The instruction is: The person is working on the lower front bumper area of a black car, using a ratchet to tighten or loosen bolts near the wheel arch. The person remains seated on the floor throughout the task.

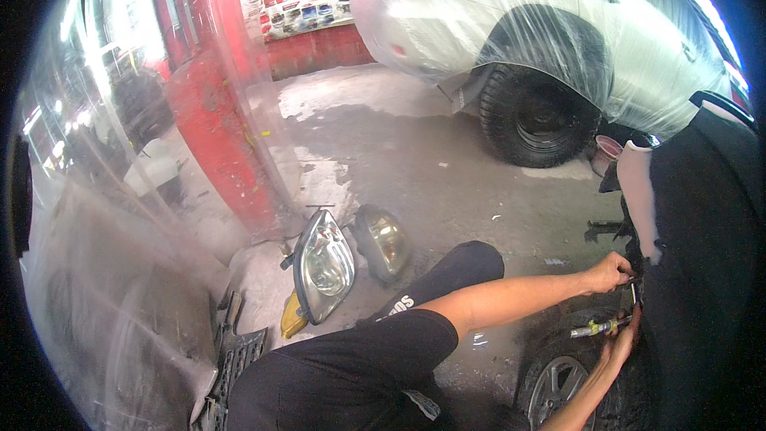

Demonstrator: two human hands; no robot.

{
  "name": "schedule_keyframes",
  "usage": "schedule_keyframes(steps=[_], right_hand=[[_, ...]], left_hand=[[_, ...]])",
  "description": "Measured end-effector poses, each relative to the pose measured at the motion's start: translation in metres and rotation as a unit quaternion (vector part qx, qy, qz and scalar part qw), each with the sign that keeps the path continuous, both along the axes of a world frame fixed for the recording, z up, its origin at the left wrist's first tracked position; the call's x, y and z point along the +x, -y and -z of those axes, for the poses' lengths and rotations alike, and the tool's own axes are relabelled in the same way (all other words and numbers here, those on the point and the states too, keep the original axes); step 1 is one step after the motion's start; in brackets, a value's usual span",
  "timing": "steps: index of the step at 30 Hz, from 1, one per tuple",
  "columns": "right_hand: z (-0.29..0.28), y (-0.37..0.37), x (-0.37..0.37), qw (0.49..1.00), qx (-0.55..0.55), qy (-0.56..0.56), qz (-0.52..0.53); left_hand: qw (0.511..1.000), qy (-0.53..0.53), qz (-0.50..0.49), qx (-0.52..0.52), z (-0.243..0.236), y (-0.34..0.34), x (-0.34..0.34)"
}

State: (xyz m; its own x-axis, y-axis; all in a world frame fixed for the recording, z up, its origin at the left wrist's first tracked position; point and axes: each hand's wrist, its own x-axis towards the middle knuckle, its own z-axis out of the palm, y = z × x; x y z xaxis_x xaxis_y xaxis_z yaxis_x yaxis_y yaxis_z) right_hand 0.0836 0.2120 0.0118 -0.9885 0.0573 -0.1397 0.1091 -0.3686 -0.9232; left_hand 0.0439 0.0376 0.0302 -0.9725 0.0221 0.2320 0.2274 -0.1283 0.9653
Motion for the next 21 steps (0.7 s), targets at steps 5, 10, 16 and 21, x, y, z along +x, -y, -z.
schedule_keyframes(steps=[5, 10, 16, 21], right_hand=[[0.001, -0.003, -0.003, 0.997, -0.069, 0.002, 0.015], [-0.002, 0.004, 0.002, 0.999, -0.036, -0.009, 0.014], [-0.014, 0.011, 0.015, 1.000, -0.010, 0.014, 0.009], [-0.006, -0.003, 0.003, 0.998, -0.062, 0.025, -0.016]], left_hand=[[1.000, -0.008, -0.001, 0.006, 0.010, -0.003, -0.008], [0.999, -0.028, -0.007, 0.024, 0.012, -0.005, -0.006], [0.999, -0.038, -0.012, 0.000, 0.005, -0.004, 0.002], [1.000, -0.011, 0.004, 0.017, -0.002, -0.002, 0.007]])
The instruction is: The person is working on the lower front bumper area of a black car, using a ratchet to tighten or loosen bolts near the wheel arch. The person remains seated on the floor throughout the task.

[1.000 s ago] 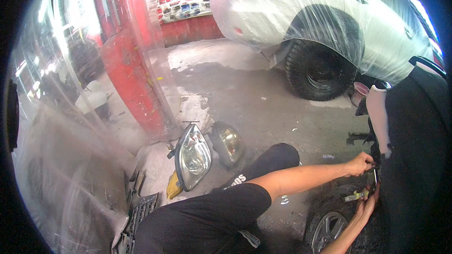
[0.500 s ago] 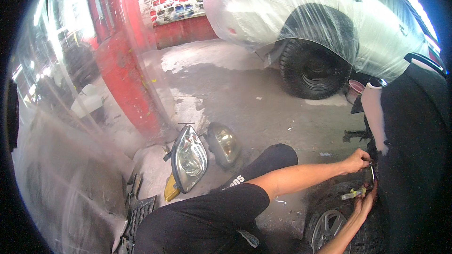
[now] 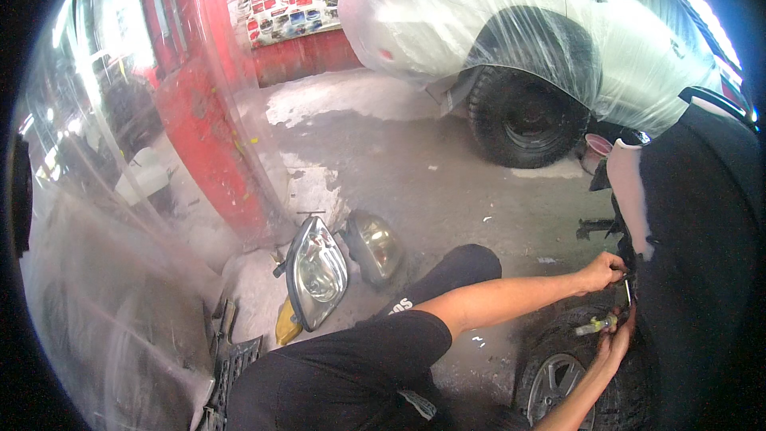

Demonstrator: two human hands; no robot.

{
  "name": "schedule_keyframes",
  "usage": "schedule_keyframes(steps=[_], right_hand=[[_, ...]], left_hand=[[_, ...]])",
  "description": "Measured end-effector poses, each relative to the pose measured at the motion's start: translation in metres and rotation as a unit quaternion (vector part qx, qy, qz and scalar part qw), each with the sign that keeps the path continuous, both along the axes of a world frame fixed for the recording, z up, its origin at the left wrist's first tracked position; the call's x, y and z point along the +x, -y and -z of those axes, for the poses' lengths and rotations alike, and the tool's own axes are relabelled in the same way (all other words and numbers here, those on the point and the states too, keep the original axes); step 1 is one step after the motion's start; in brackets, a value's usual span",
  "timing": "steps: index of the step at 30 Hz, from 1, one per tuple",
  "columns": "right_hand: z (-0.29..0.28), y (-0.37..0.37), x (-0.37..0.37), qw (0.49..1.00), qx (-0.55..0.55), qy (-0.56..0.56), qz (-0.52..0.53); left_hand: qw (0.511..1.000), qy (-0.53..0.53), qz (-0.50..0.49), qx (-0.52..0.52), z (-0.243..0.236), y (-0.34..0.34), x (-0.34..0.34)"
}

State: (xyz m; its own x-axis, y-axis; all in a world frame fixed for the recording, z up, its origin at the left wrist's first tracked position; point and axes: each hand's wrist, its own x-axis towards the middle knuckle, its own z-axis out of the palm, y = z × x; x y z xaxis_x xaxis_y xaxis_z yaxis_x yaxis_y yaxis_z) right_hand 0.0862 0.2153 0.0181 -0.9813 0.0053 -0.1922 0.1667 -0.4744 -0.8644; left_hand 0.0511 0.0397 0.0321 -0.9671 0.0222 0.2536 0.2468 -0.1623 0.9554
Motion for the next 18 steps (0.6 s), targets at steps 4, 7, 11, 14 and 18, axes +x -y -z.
schedule_keyframes(steps=[4, 7, 11, 14, 18], right_hand=[[0.007, -0.004, -0.005, 1.000, 0.011, -0.019, -0.016], [0.010, 0.009, 0.004, 0.992, 0.094, -0.071, 0.048], [0.001, 0.027, 0.016, 0.981, 0.137, -0.089, 0.107], [-0.008, 0.033, 0.023, 0.983, 0.132, -0.091, 0.088], [-0.017, 0.046, 0.028, 0.969, 0.152, -0.122, 0.150]], left_hand=[[1.000, -0.002, -0.006, 0.002, -0.004, 0.002, 0.001], [1.000, 0.023, 0.000, 0.002, -0.003, 0.006, 0.001], [0.998, -0.053, -0.026, -0.016, -0.001, 0.005, -0.004], [0.997, -0.079, -0.019, -0.017, 0.000, 0.002, -0.006], [1.000, -0.018, 0.007, -0.010, -0.001, 0.003, -0.003]])
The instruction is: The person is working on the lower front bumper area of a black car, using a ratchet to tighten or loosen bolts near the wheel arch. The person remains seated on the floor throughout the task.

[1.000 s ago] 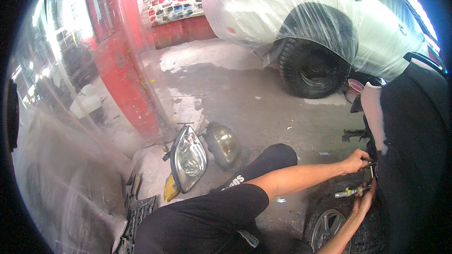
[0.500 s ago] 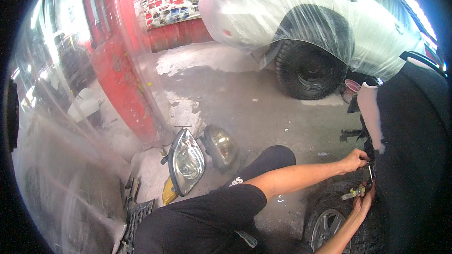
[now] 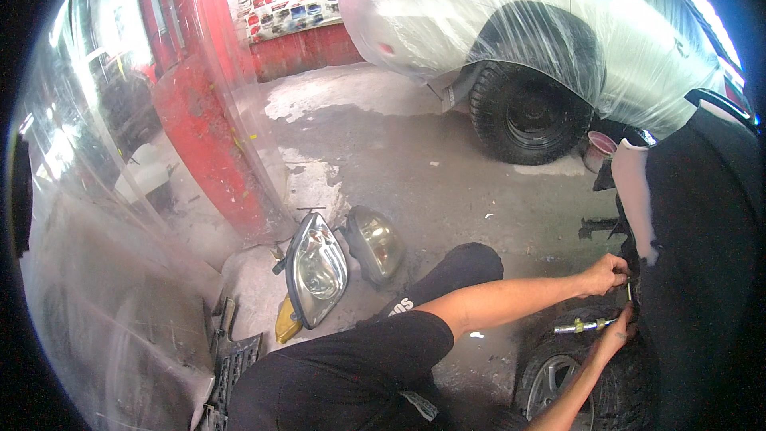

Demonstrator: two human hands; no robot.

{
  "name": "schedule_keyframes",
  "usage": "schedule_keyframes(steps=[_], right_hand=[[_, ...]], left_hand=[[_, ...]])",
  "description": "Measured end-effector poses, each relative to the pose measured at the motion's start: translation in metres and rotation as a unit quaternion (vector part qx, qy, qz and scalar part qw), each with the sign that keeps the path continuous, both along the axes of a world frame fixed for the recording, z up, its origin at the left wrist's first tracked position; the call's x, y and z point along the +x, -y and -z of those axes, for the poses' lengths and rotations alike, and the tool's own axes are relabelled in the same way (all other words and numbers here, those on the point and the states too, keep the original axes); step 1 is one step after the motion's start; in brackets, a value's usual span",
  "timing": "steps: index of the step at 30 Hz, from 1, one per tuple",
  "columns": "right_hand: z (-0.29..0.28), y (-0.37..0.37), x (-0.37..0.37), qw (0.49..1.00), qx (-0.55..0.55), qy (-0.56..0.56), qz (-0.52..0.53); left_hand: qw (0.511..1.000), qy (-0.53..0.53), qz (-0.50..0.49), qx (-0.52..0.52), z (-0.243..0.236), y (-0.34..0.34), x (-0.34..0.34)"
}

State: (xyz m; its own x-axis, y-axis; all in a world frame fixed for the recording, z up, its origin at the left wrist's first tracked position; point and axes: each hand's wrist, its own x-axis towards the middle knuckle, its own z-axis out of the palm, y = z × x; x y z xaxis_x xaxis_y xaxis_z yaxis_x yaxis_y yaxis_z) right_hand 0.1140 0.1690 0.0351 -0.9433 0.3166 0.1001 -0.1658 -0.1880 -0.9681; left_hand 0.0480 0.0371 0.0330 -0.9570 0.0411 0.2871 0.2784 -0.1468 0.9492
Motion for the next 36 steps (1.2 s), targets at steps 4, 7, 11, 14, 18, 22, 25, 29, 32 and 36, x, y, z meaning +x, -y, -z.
schedule_keyframes(steps=[4, 7, 11, 14, 18, 22, 25, 29, 32, 36], right_hand=[[0.000, 0.006, 0.001, 0.994, 0.088, -0.030, 0.058], [0.013, -0.002, -0.009, 0.984, 0.156, -0.042, 0.082], [0.044, -0.017, -0.032, 0.887, 0.423, -0.112, 0.150], [0.060, -0.020, -0.043, 0.831, 0.472, -0.209, 0.204], [0.061, -0.021, -0.040, 0.890, 0.406, -0.149, 0.141], [0.058, -0.030, -0.037, 0.831, 0.493, -0.227, 0.122], [0.064, -0.038, -0.045, 0.754, 0.579, -0.270, 0.153], [0.067, -0.042, -0.053, 0.807, 0.539, -0.213, 0.114], [0.057, -0.035, -0.041, 0.773, 0.583, -0.199, 0.154], [0.036, -0.021, -0.015, 0.910, 0.376, -0.117, 0.128]], left_hand=[[0.998, 0.048, 0.033, 0.007, -0.004, 0.004, 0.002], [0.997, 0.061, 0.044, 0.008, -0.005, 0.005, 0.001], [0.996, 0.078, 0.042, 0.009, -0.006, 0.005, 0.001], [0.994, 0.104, 0.045, 0.004, -0.013, 0.007, 0.004], [0.988, 0.127, 0.050, -0.067, -0.033, 0.015, 0.009], [0.978, 0.157, 0.052, -0.128, -0.043, 0.020, 0.004], [0.986, 0.148, 0.076, -0.035, -0.036, 0.015, -0.002], [0.987, 0.149, 0.066, -0.003, -0.025, 0.010, -0.003], [0.990, 0.132, 0.050, -0.006, -0.023, 0.008, -0.001], [0.995, 0.090, 0.035, 0.024, -0.014, 0.003, 0.003]])
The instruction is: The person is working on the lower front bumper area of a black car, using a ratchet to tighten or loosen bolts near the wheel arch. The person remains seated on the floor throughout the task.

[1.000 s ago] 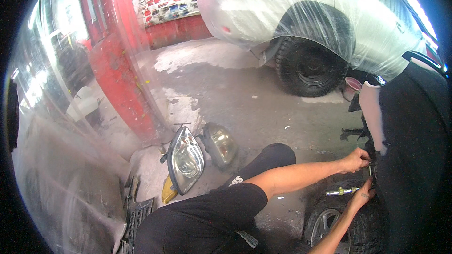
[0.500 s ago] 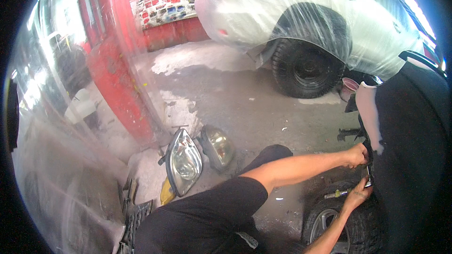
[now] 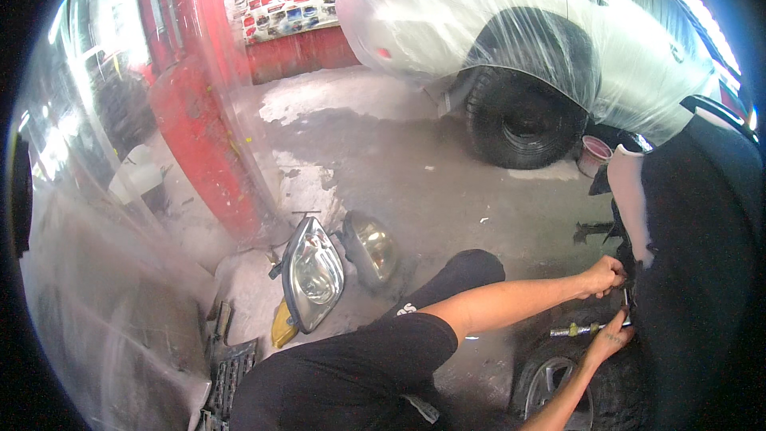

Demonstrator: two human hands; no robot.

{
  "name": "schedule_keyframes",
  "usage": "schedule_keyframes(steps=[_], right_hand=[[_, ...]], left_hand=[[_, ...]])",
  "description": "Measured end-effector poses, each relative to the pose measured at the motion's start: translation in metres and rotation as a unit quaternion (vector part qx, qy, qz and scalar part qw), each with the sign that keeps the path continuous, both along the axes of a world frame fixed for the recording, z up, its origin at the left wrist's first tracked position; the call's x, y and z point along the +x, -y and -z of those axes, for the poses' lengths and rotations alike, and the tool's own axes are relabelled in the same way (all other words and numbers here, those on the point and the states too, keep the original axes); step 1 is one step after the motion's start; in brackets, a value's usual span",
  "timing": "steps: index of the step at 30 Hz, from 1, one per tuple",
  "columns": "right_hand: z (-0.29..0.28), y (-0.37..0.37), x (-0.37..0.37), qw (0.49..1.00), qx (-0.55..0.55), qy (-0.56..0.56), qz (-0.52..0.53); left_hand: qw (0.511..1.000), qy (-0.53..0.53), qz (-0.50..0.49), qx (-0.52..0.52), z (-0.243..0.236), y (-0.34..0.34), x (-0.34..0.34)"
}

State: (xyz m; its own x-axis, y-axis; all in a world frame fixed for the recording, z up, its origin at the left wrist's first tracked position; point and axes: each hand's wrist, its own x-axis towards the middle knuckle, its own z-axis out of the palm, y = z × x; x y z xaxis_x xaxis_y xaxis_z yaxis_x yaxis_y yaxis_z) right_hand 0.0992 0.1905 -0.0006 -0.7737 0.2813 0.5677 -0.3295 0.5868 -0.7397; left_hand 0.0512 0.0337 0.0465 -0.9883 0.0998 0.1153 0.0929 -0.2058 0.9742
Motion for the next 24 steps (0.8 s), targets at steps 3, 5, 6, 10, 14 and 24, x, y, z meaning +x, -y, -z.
schedule_keyframes(steps=[3, 5, 6, 10, 14, 24], right_hand=[[-0.013, 0.006, -0.001, 0.974, -0.210, 0.074, -0.048], [-0.013, 0.002, -0.010, 0.896, -0.414, 0.098, -0.131], [-0.012, -0.005, -0.015, 0.869, -0.451, 0.131, -0.154], [0.005, -0.040, -0.041, 0.805, -0.516, 0.217, -0.195], [0.023, -0.063, -0.054, 0.729, -0.578, 0.220, -0.294], [-0.005, -0.073, -0.011, 0.879, -0.249, 0.149, -0.377]], left_hand=[[0.999, -0.033, -0.005, 0.019, 0.007, -0.001, -0.003], [0.999, -0.048, 0.003, 0.011, 0.009, 0.002, -0.005], [0.999, -0.043, -0.002, -0.006, 0.009, 0.003, -0.006], [0.998, -0.062, 0.008, 0.004, 0.011, 0.007, -0.003], [0.995, -0.090, 0.005, 0.039, 0.017, 0.006, -0.005], [0.990, -0.099, 0.041, 0.097, 0.030, 0.008, -0.020]])
